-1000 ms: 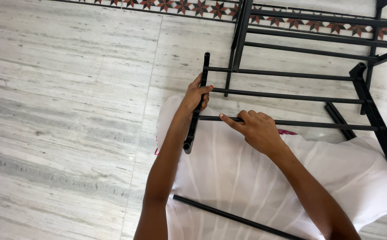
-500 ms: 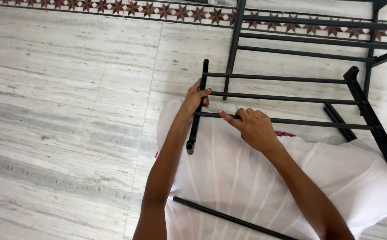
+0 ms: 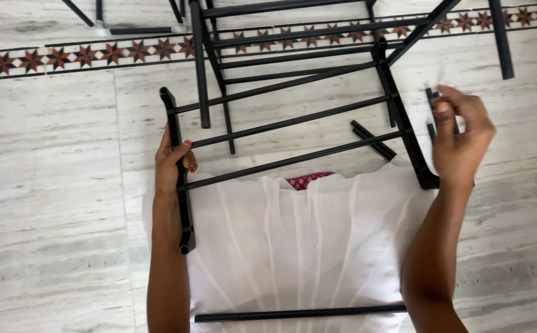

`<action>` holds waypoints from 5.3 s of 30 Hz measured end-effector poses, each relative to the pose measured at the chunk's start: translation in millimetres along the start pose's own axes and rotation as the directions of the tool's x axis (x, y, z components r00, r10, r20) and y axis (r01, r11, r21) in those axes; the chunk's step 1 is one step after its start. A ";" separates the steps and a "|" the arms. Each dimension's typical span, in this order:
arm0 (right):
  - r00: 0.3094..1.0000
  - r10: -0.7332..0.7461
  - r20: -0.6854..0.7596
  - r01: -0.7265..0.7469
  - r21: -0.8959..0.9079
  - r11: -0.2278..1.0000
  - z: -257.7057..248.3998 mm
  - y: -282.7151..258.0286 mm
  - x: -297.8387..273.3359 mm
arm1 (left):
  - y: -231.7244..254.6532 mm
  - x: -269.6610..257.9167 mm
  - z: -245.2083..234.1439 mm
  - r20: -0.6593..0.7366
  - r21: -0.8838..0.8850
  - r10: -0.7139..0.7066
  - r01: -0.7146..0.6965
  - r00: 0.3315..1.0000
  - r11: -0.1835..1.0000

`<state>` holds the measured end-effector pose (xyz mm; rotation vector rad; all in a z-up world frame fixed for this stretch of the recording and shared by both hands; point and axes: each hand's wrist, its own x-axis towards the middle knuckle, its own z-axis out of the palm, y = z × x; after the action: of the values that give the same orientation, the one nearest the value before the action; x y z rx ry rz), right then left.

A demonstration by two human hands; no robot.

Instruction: The person assembles a black metal shelving frame by inserting vertical and horizontal rods into the frame's joints. They then gather loose rods and attach white plastic end caps to the rod ends.

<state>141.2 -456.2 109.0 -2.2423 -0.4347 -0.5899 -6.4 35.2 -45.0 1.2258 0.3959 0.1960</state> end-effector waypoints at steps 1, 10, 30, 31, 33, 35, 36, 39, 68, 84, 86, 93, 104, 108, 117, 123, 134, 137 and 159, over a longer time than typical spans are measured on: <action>0.993 0.115 0.021 -0.117 0.101 0.988 -10.9 18.6 3.3 | 4.8 0.1 3.6 0.010 -0.003 0.012 -0.012 1.000 1.000; 0.708 0.454 0.541 -0.704 0.490 0.513 10.8 101.6 -10.2 | 28.2 -14.4 21.2 0.099 -0.169 0.083 -0.065 0.992 0.983; 0.401 0.449 0.799 -0.877 0.193 0.439 39.2 54.1 -1.4 | 15.2 -3.5 21.9 -0.032 -0.008 0.103 -0.103 0.994 0.995; 0.416 0.441 0.795 -0.875 0.219 0.431 42.3 55.4 0.2 | 15.0 0.2 19.9 -0.060 -0.035 0.086 -0.089 0.994 0.995; 0.440 0.430 0.788 -0.873 0.264 0.409 44.2 63.2 -2.5 | 11.2 3.5 16.5 -0.117 -0.091 0.044 -0.055 0.992 0.994; 0.485 0.445 0.753 -0.839 0.257 0.479 46.1 78.3 -6.2 | 6.9 8.6 12.3 -0.127 -0.171 -0.074 0.052 0.989 0.984; 0.506 0.453 0.734 -0.822 0.252 0.510 47.4 86.7 -8.5 | 6.0 8.4 9.6 -0.128 -0.209 -0.135 0.106 0.983 0.972; 0.533 0.421 0.734 -0.810 0.299 0.504 50.2 110.5 -5.5 | 5.8 9.5 11.2 -0.142 -0.140 -0.197 0.178 0.970 0.974; 0.268 -0.057 0.962 -0.213 0.117 0.970 -32.0 -112.5 -239.7 | 6.9 -4.3 7.9 -0.126 -0.499 -0.302 0.203 0.945 0.843; 0.455 -0.583 0.674 0.566 0.287 0.773 55.6 -150.3 -115.5 | -3.5 -3.0 -0.9 -0.142 -0.473 -0.344 0.242 0.928 0.847; 0.503 -0.622 0.599 0.642 0.223 0.734 87.8 -146.3 -99.0 | -4.6 -1.9 -2.6 -0.106 -0.495 -0.331 0.239 0.938 0.835; 0.558 -0.612 0.561 0.629 0.196 0.753 136.6 -115.5 -88.8 | -8.9 1.4 -12.3 -0.050 -0.566 -0.314 0.232 0.948 0.791; 0.699 -0.523 0.488 0.476 0.228 0.849 127.8 -101.7 -94.1 | -2.4 -1.7 -13.7 -0.002 -0.565 -0.299 0.245 0.954 0.788; 0.683 -0.498 0.535 0.461 0.214 0.861 127.0 -102.9 -90.3 | 0.2 -2.0 -10.1 -0.009 -0.547 -0.291 0.239 0.957 0.802; 0.685 -0.465 0.561 0.426 0.209 0.880 130.1 -97.8 -88.0 | 2.8 -4.2 -8.2 -0.023 -0.546 -0.304 0.243 0.952 0.802; 0.703 -0.429 0.567 0.418 0.159 0.894 135.8 -96.1 -87.4 | -16.9 -0.4 -25.1 -0.029 -0.553 -0.303 0.237 0.953 0.799; 0.726 -0.406 0.554 0.448 0.066 0.892 139.5 -92.0 -83.2 | -40.6 13.8 -23.2 0.025 -0.616 -0.295 0.247 0.955 0.748; 0.729 -0.387 0.565 0.435 0.055 0.899 139.3 -93.0 -83.1 | -26.4 9.6 -13.8 -0.007 -0.605 -0.316 0.248 0.949 0.757; 0.781 -0.310 0.542 0.372 -0.004 0.928 153.9 -82.3 -81.6 | -10.3 6.6 3.6 -0.072 -0.540 -0.307 0.222 0.949 0.812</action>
<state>76.4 -297.4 21.3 -2.4378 -1.1394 -0.1467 0.4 30.9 -54.9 0.6002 0.6017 0.1455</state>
